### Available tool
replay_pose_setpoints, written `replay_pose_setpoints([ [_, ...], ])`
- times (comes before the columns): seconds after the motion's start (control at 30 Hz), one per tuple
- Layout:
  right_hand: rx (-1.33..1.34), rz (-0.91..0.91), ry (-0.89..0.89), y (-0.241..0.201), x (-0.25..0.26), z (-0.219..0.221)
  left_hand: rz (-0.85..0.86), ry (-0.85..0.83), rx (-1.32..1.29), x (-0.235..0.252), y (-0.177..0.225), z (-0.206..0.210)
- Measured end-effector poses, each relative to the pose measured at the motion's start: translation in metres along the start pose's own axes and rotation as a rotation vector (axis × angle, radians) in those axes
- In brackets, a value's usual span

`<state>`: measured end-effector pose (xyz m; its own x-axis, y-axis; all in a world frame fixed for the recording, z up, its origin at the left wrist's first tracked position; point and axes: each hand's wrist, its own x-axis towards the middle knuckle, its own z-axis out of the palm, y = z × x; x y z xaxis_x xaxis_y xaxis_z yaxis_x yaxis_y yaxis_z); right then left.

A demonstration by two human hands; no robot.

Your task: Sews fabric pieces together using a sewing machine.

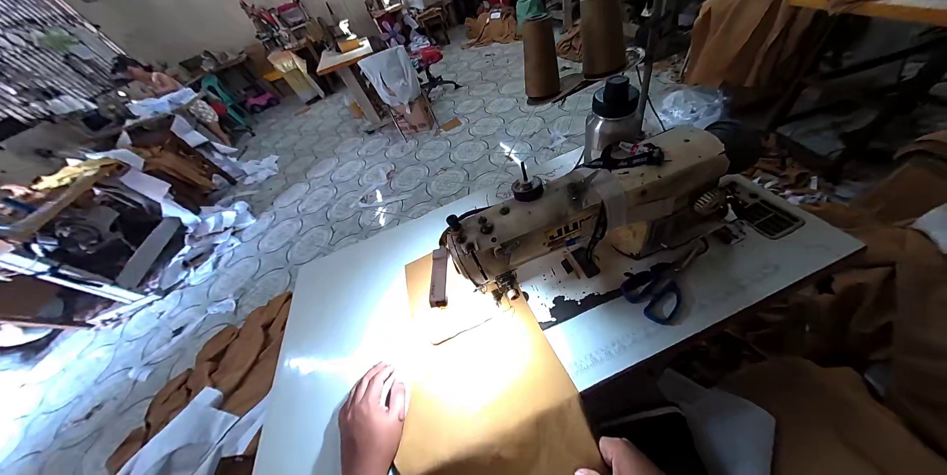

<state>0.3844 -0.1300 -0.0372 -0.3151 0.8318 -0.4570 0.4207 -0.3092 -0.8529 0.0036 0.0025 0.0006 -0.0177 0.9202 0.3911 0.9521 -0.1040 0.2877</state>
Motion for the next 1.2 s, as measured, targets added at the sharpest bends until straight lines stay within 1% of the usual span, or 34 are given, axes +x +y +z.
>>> replay_pose_setpoints([
  [0.07,0.02,-0.002,0.029,0.001,0.002,0.001,0.004,0.007,0.002,0.0,0.001,0.0],
  [0.13,0.083,-0.041,0.055,-0.004,0.004,0.001,0.0,0.012,0.004,0.0,0.0,0.0],
  [0.23,0.242,-0.148,0.042,-0.032,0.003,-0.006,0.002,0.025,0.009,0.0,0.0,0.0],
  [0.33,0.439,-0.251,0.108,-0.061,0.0,-0.015,-0.004,0.007,-0.002,0.001,0.001,0.0],
  [0.4,0.466,-0.283,0.173,-0.072,0.002,-0.025,0.003,0.006,-0.002,0.0,-0.001,0.001],
  [0.43,0.43,-0.29,0.209,-0.074,0.004,-0.031,0.003,0.013,-0.001,0.0,-0.002,0.002],
  [0.5,0.268,-0.278,0.295,-0.075,0.008,-0.049,-0.004,0.019,0.004,0.0,-0.003,0.003],
  [0.6,-0.04,-0.136,0.458,-0.086,0.012,-0.076,-0.01,0.019,0.002,-0.001,-0.002,0.002],
  [0.63,-0.135,-0.075,0.474,-0.091,0.014,-0.085,-0.015,0.016,0.004,0.0,-0.002,0.002],
  [0.67,-0.231,-0.015,0.463,-0.097,0.016,-0.094,-0.021,0.009,0.005,0.0,-0.002,0.002],
  [0.73,-0.416,0.105,0.38,-0.114,0.025,-0.111,-0.026,0.001,0.005,0.0,-0.002,0.0],
  [0.77,-0.505,0.141,0.323,-0.122,0.033,-0.12,-0.032,-0.004,0.004,0.0,-0.001,0.0],
  [0.83,-0.662,0.152,0.253,-0.133,0.055,-0.139,-0.038,-0.014,0.003,0.0,-0.001,-0.001],
  [0.9,-0.819,0.17,0.282,-0.142,0.08,-0.158,-0.045,-0.031,0.002,-0.001,-0.002,-0.001],
  [0.93,-0.904,0.179,0.331,-0.147,0.09,-0.165,-0.047,-0.036,0.002,-0.001,-0.003,-0.001],
  [1.03,-1.037,0.133,0.545,-0.16,0.107,-0.167,-0.058,-0.031,-0.001,-0.001,-0.003,0.0],
  [1.07,-1.048,0.092,0.591,-0.162,0.105,-0.158,-0.061,-0.03,0.001,-0.002,-0.003,0.0],
  [1.1,-1.042,0.008,0.649,-0.16,0.101,-0.144,-0.063,-0.03,0.003,-0.001,-0.003,0.0],
  [1.13,-0.998,-0.109,0.696,-0.153,0.097,-0.128,-0.063,-0.031,0.005,-0.001,-0.003,0.0],
  [1.17,-0.895,-0.198,0.708,-0.143,0.093,-0.11,-0.064,-0.034,0.007,-0.001,-0.004,0.0],
  [1.2,-0.787,-0.243,0.685,-0.132,0.09,-0.092,-0.066,-0.038,0.01,-0.001,-0.004,0.0],
])
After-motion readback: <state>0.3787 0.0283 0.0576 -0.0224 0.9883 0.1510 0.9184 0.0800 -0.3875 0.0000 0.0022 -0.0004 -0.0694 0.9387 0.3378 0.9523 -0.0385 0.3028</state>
